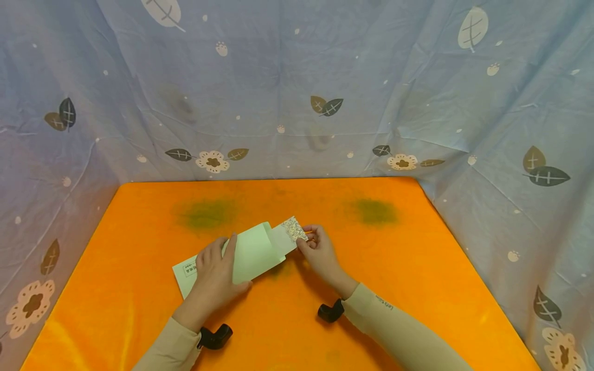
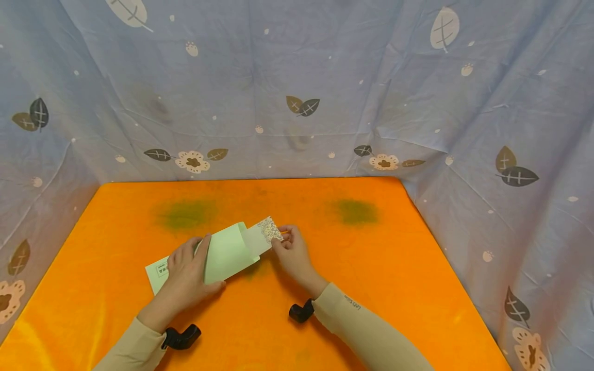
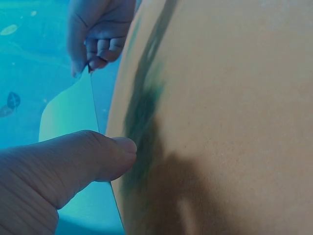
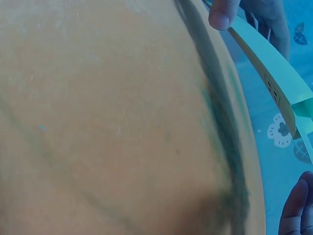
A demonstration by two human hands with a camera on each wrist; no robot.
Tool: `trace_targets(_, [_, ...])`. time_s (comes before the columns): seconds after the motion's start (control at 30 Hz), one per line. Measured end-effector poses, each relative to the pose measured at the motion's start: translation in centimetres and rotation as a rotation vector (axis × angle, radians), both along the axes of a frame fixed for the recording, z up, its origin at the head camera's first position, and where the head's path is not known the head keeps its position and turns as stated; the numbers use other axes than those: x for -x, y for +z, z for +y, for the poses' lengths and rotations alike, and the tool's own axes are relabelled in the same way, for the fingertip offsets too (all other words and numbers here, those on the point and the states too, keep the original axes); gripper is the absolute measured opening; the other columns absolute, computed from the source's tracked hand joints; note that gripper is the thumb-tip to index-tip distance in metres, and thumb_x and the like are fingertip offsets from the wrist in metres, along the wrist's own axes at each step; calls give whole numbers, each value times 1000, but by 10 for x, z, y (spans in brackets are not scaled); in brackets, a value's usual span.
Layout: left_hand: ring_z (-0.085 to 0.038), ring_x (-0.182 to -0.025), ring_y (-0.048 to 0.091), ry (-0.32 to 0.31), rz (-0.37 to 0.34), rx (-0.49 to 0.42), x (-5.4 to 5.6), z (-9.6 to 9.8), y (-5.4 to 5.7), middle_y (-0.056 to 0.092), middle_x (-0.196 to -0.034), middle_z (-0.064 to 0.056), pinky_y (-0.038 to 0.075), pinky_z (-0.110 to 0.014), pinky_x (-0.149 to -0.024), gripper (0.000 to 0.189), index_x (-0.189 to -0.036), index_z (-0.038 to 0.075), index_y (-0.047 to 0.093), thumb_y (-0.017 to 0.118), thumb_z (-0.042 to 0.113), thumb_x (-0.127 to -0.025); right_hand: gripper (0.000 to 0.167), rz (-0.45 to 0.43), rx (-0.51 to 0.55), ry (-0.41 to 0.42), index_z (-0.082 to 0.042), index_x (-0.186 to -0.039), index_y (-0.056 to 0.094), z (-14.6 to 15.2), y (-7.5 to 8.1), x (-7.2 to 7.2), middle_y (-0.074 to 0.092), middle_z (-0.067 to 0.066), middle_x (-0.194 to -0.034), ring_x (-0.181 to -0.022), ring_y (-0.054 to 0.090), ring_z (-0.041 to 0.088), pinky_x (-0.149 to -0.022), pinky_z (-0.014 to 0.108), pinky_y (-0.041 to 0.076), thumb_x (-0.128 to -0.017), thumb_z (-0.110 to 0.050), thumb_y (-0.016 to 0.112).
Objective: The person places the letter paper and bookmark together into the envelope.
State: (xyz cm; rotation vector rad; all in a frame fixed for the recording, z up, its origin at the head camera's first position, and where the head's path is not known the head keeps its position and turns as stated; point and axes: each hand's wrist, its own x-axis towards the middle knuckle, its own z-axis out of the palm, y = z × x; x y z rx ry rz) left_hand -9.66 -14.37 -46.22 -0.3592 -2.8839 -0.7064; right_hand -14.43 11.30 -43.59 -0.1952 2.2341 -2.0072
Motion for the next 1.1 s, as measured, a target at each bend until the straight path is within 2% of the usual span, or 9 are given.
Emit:
trace_targets(0.2, [-47,-128,23,0,-3,0,0,0,-1,26,-143,-28,14,-61,-103,114,-151,0,23,87,40,-66,35,2,30,13,8,-126,44,-2,-2,-1,54,19,-92,-89,52,58,-87,60,46,-96,-2,56])
trace_targets(0.33, [-47,-128,23,-2,-4,-5,0,0,-1,26,-143,-28,14,-61,-103,114,-152,0,23,87,40,-66,33,8,19,23,9,-125,45,-3,-2,-2,54,19,-92,-87,52,57,-83,59,48,-96,-3,56])
trace_targets(0.47, [-46,-128,23,-4,-7,-11,-1,0,1,26,-143,-28,14,-60,-103,113,-151,0,23,87,39,-67,32,27,-37,22,8,-124,48,-4,-2,-4,55,20,-92,-80,53,53,-71,43,54,-96,-5,58])
trace_targets(0.53, [-46,-128,23,-5,-9,-12,-1,0,2,26,-143,-28,14,-60,-103,112,-151,-1,23,87,38,-67,32,32,-55,24,7,-123,49,-4,-2,-5,56,19,-92,-78,53,50,-66,32,52,-95,-5,59])
trace_targets(0.6, [-46,-128,23,-5,-9,-12,-1,0,2,26,-143,-28,14,-60,-103,112,-151,-1,23,87,38,-67,31,34,-59,32,7,-122,49,-5,-2,-5,57,18,-92,-78,53,49,-62,27,49,-95,-5,59])
trace_targets(0.97, [-47,-129,22,-3,-8,-7,-1,0,2,25,-143,-28,13,-60,-104,113,-151,-1,23,87,39,-67,29,54,-49,83,10,-120,50,-9,-3,-8,58,26,-97,-81,53,53,-60,21,46,-96,-3,58])
trace_targets(1.1, [-47,-129,23,-2,-6,-3,-1,0,2,26,-143,-28,13,-60,-104,114,-151,-1,23,87,39,-66,27,55,-42,90,11,-118,51,-11,-4,-10,58,25,-96,-80,53,52,-60,22,47,-95,-2,58])
